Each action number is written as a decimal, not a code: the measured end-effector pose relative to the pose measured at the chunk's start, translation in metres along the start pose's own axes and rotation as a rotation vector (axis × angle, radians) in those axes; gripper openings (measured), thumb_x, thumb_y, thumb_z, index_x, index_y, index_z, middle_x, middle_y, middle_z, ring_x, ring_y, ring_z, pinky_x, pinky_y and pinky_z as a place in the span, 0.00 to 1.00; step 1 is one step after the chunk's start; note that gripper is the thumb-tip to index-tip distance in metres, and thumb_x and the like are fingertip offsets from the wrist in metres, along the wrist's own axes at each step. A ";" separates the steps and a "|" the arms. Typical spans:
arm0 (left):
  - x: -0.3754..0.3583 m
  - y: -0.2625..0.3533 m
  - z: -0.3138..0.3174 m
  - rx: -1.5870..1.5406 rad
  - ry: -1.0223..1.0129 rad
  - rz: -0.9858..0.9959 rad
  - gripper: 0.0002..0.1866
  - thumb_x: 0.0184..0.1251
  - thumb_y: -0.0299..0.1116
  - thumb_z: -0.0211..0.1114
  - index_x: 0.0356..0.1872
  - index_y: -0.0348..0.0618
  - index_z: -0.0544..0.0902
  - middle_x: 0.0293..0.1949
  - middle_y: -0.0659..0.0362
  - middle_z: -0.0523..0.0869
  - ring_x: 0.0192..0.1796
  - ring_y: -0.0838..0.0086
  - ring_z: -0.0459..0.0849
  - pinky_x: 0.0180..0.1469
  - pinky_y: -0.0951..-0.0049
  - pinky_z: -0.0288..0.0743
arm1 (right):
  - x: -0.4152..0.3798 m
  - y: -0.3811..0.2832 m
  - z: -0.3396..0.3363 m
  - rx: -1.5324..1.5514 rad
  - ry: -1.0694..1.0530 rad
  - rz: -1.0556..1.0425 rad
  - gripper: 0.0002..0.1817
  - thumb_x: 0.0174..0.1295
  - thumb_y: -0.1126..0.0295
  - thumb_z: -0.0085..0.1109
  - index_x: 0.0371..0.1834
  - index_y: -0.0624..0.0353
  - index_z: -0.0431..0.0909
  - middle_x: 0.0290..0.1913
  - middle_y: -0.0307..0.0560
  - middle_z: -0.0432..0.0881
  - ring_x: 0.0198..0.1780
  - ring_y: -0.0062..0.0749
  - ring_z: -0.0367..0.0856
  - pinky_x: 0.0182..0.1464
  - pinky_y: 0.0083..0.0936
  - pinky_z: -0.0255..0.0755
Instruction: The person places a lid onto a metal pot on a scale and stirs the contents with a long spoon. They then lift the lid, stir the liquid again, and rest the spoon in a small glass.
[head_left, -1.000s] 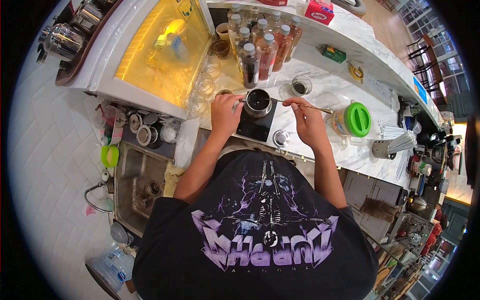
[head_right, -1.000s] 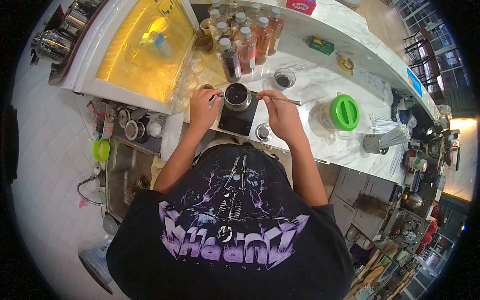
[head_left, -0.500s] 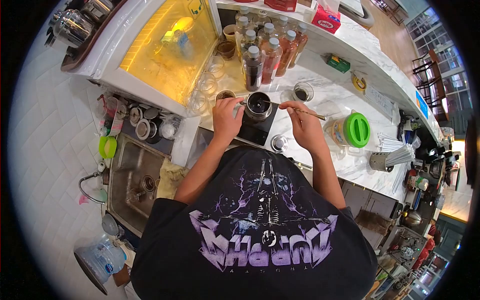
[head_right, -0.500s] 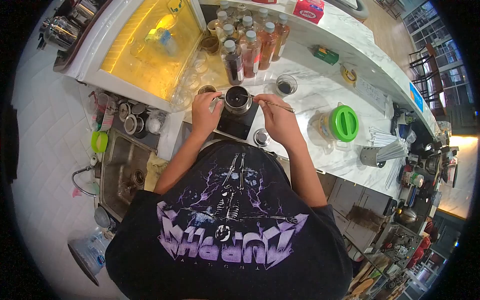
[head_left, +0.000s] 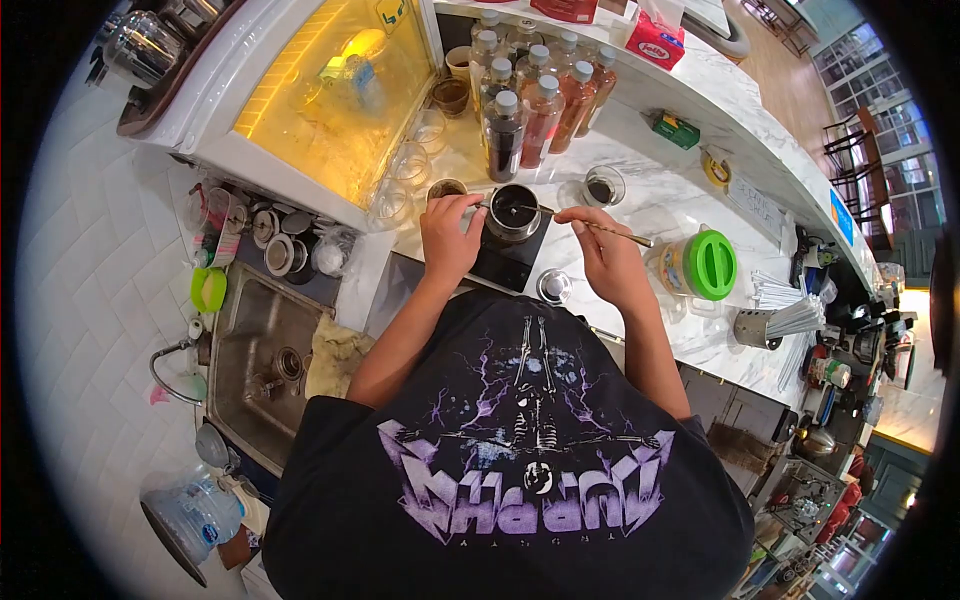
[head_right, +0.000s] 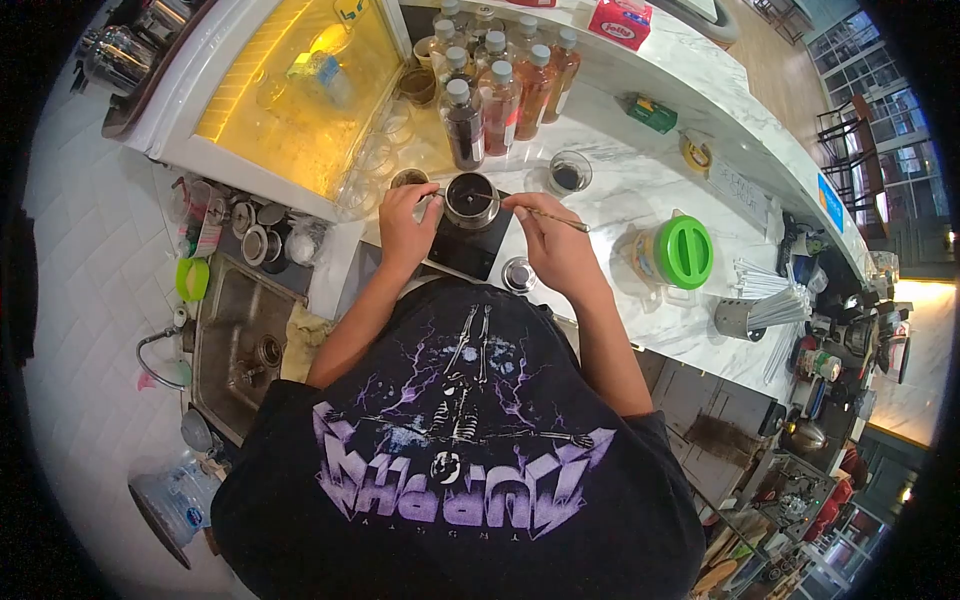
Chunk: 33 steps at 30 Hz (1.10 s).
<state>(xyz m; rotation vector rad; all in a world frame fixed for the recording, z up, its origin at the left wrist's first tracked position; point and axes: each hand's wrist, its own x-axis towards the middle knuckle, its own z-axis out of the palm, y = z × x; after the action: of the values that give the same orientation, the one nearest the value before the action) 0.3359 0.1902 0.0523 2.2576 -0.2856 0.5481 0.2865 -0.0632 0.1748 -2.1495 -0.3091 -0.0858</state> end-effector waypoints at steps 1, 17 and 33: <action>-0.001 -0.001 0.001 0.003 0.004 -0.007 0.11 0.68 0.32 0.76 0.50 0.48 0.91 0.46 0.58 0.91 0.53 0.58 0.84 0.57 0.56 0.74 | -0.001 0.001 -0.002 0.001 -0.002 0.005 0.11 0.82 0.72 0.55 0.53 0.65 0.86 0.50 0.55 0.90 0.49 0.51 0.88 0.55 0.38 0.79; -0.003 -0.006 0.003 -0.025 0.010 -0.040 0.12 0.67 0.31 0.76 0.51 0.48 0.91 0.46 0.59 0.91 0.53 0.59 0.85 0.59 0.57 0.73 | 0.002 0.016 -0.006 0.028 0.038 -0.029 0.10 0.82 0.73 0.55 0.55 0.63 0.86 0.49 0.56 0.90 0.49 0.49 0.88 0.54 0.39 0.79; -0.002 -0.001 0.004 -0.018 0.014 -0.035 0.12 0.68 0.31 0.76 0.51 0.47 0.91 0.47 0.56 0.91 0.53 0.56 0.85 0.59 0.55 0.74 | 0.004 0.016 -0.005 0.029 0.028 0.013 0.12 0.83 0.73 0.53 0.55 0.63 0.87 0.52 0.53 0.90 0.51 0.46 0.88 0.56 0.36 0.78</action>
<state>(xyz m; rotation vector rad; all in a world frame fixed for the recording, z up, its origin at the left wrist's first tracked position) 0.3361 0.1879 0.0478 2.2361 -0.2424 0.5400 0.2949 -0.0750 0.1653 -2.1193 -0.2785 -0.1038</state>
